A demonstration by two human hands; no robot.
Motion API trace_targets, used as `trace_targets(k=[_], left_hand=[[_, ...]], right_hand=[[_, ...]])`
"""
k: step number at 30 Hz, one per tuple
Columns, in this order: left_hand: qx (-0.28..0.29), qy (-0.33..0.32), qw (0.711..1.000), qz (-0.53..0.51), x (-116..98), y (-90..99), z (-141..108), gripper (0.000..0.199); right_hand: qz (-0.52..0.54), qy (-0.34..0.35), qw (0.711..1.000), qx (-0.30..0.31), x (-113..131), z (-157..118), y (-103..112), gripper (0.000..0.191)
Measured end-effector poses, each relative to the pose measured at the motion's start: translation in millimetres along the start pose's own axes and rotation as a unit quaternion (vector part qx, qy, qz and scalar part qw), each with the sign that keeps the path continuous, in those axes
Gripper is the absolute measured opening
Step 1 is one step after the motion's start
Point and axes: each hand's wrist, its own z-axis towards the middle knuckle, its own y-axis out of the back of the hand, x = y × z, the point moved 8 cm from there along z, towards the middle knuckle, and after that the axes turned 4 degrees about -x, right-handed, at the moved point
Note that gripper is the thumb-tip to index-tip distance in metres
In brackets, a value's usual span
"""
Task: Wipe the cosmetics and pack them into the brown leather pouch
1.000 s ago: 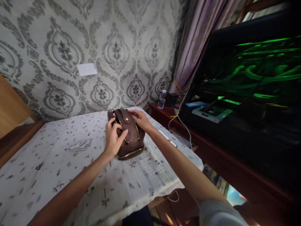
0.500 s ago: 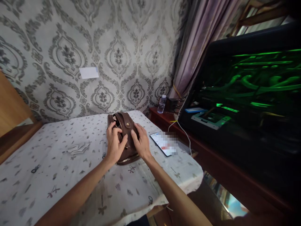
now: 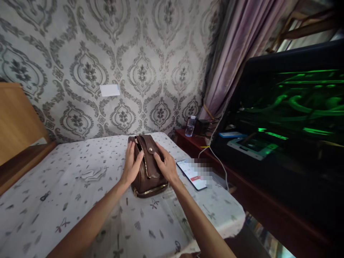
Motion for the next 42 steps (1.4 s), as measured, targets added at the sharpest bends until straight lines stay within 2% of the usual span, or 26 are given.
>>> trace_targets(k=[4, 11, 16, 21, 24, 28, 33, 36, 38, 42], left_hand=[[-0.001, -0.015, 1.0, 0.01, 2, -7.0, 3, 0.064], [0.019, -0.032, 0.997, 0.063, -1, -10.1, 4, 0.067], [0.0, -0.072, 0.996, 0.053, -6, 4.8, 15, 0.054], [-0.008, -0.131, 0.99, 0.042, -5, 16.4, 27, 0.044], [0.001, -0.123, 0.992, 0.036, 1, 13.4, 30, 0.042], [0.023, -0.104, 0.994, 0.012, 6, 6.6, 30, 0.037], [0.021, -0.118, 0.993, 0.006, 2, 8.3, 30, 0.041], [0.025, -0.097, 0.995, 0.001, 4, 11.7, 35, 0.045], [0.031, -0.09, 0.995, -0.004, 5, 14.9, 39, 0.047], [0.048, -0.109, 0.993, -0.005, -1, 24.2, 48, 0.042]], right_hand=[[0.017, 0.008, 1.0, 0.014, 6, -1, -7, 0.05], [-0.018, -0.003, 1.0, 0.013, 8, -3, -12, 0.053], [-0.058, -0.005, 0.998, 0.037, 16, -5, -12, 0.058], [-0.16, -0.026, 0.984, 0.066, 31, -11, -14, 0.079], [-0.193, -0.044, 0.977, 0.079, 36, -8, -14, 0.082], [-0.155, -0.083, 0.98, 0.098, 33, 12, -13, 0.078], [-0.184, -0.088, 0.961, 0.185, 41, 29, -31, 0.096], [-0.213, -0.085, 0.949, 0.216, 49, 28, -41, 0.106], [-0.221, -0.091, 0.944, 0.227, 52, 26, -44, 0.103], [-0.231, -0.089, 0.942, 0.226, 56, 26, -45, 0.085]])
